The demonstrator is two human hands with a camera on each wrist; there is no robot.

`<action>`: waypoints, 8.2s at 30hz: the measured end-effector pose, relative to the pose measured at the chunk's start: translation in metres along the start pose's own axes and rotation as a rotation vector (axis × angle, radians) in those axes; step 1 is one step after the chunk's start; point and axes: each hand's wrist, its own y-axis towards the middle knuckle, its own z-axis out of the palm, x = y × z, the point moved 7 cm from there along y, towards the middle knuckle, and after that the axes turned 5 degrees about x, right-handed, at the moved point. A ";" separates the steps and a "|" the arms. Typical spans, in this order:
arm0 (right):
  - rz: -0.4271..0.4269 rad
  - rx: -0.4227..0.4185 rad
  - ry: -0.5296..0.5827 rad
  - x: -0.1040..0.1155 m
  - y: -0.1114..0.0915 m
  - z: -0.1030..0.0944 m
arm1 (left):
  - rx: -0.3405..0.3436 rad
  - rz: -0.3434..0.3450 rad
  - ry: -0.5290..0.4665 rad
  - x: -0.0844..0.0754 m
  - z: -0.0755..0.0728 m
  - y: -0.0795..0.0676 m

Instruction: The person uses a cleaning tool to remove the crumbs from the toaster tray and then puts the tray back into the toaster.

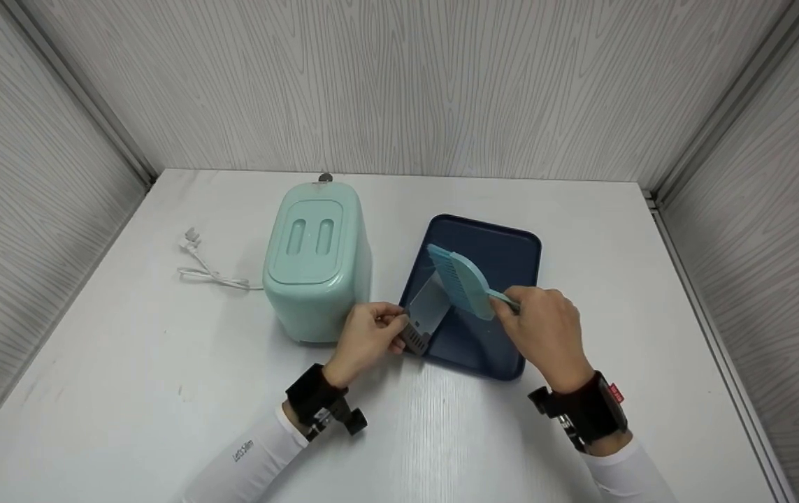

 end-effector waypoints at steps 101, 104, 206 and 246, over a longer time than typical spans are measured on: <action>0.053 0.385 0.232 -0.006 0.031 0.001 | 0.021 0.026 0.067 0.000 0.002 0.001; 0.056 0.373 0.223 -0.008 0.032 0.001 | 0.023 0.027 0.060 0.001 0.002 0.002; 0.066 -0.014 0.025 -0.047 0.030 0.007 | -0.030 0.042 0.056 -0.003 0.000 0.000; 0.024 -0.030 0.039 -0.020 0.008 -0.001 | -0.042 0.049 0.068 -0.004 -0.001 0.000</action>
